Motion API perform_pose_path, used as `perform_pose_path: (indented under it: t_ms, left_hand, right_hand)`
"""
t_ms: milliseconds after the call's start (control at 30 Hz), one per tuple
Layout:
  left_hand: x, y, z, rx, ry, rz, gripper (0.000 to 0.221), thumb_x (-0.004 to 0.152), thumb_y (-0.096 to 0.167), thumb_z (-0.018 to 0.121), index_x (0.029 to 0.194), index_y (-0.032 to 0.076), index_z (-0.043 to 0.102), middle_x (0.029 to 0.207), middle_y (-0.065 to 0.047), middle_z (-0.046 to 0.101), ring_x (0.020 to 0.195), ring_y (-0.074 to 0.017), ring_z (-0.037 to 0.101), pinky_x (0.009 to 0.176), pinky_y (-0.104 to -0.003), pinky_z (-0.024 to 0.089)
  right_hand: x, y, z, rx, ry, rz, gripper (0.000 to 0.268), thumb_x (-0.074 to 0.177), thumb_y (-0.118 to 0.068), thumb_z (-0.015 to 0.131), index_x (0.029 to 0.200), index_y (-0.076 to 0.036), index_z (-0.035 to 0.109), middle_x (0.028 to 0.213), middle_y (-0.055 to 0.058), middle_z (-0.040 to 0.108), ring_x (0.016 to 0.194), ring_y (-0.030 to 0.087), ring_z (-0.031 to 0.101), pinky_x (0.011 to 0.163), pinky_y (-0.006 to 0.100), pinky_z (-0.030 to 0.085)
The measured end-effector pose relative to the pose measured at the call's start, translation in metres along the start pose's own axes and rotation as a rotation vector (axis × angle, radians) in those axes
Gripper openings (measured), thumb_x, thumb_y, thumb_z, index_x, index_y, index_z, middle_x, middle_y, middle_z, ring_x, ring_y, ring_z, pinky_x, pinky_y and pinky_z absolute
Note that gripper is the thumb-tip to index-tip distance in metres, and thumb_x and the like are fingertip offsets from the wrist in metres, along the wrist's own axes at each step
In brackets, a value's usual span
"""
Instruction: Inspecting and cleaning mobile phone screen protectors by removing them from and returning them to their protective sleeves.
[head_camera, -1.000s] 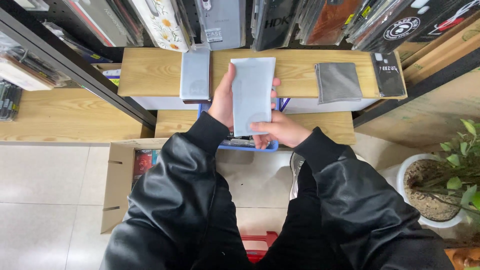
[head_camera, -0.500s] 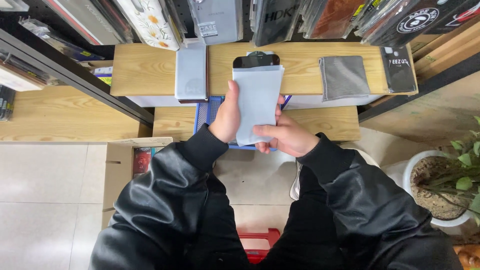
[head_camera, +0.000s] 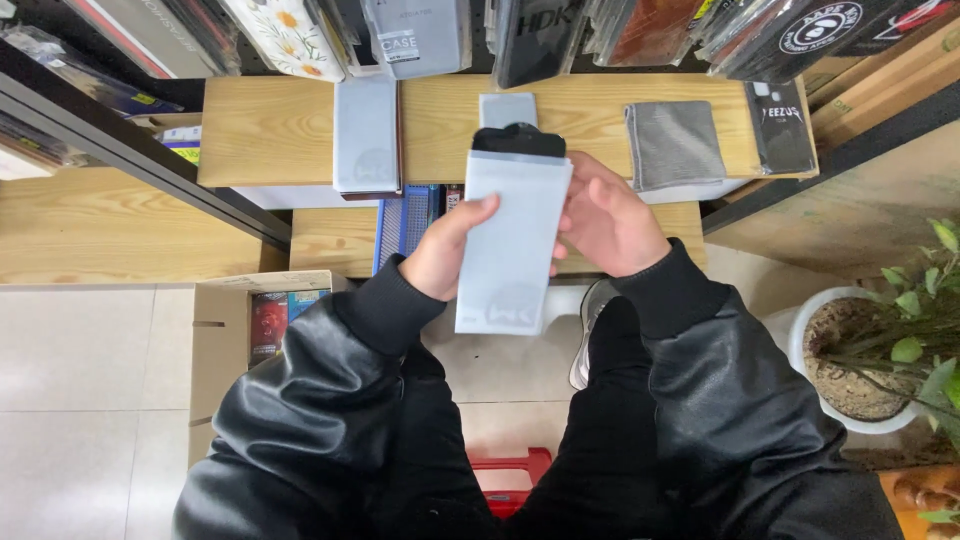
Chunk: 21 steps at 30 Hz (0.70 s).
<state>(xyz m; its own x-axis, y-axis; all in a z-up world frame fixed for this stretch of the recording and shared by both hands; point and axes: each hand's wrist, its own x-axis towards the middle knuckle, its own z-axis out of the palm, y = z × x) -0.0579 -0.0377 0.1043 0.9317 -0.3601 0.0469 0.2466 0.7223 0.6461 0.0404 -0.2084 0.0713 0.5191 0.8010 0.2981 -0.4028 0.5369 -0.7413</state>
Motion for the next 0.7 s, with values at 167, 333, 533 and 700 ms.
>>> perform_pose_path:
  t_ms: [167,333,533,700]
  left_hand:
    - [-0.007,-0.007,0.017,-0.086,-0.084,-0.191,0.057,0.092,0.036,0.057,0.130,-0.005,0.050,0.112,-0.031,0.063,0.102,-0.0437,0.066,0.090,-0.060,0.052]
    - [-0.013,-0.015,0.026,-0.165,-0.198,-0.308,0.057,0.090,0.037,0.056,0.130,-0.004,0.053,0.111,-0.033,0.064,0.101,-0.0438,0.067,0.088,-0.053,0.054]
    - [-0.019,-0.015,0.039,-0.131,0.026,-0.291,0.052,0.088,0.026,0.057,0.127,-0.007,0.055,0.104,-0.032,0.064,0.088,-0.0422,0.067,0.083,-0.056,0.053]
    - [-0.011,-0.011,0.027,0.096,-0.107,-0.235,0.051,0.088,0.030,0.053,0.127,-0.003,0.049,0.100,-0.025,0.067,0.094,-0.0359,0.070,0.083,-0.051,0.057]
  right_hand:
    - [-0.002,-0.001,0.027,0.178,-0.134,-0.071,0.042,0.098,-0.035,0.052,0.124,-0.002,0.049,0.070,0.012,0.043,0.061,0.033,0.058,0.044,0.037,0.061]
    - [-0.008,-0.004,0.030,0.058,-0.123,-0.136,0.071,0.096,-0.044,0.062,0.145,-0.001,0.034,0.140,0.030,0.049,0.129,0.039,0.052,0.058,0.021,0.064]
    - [-0.017,0.001,0.008,0.026,-0.063,-0.197,0.053,0.097,-0.034,0.058,0.130,0.005,0.045,0.127,0.035,0.055,0.119,0.041,0.061,0.080,0.041,0.063]
    - [-0.027,0.022,-0.047,-0.091,0.371,-0.123,0.012,0.079,-0.005,0.054,0.076,0.006,0.050,0.089,0.027,0.058,0.032,0.030,0.056,0.009,0.032,0.037]
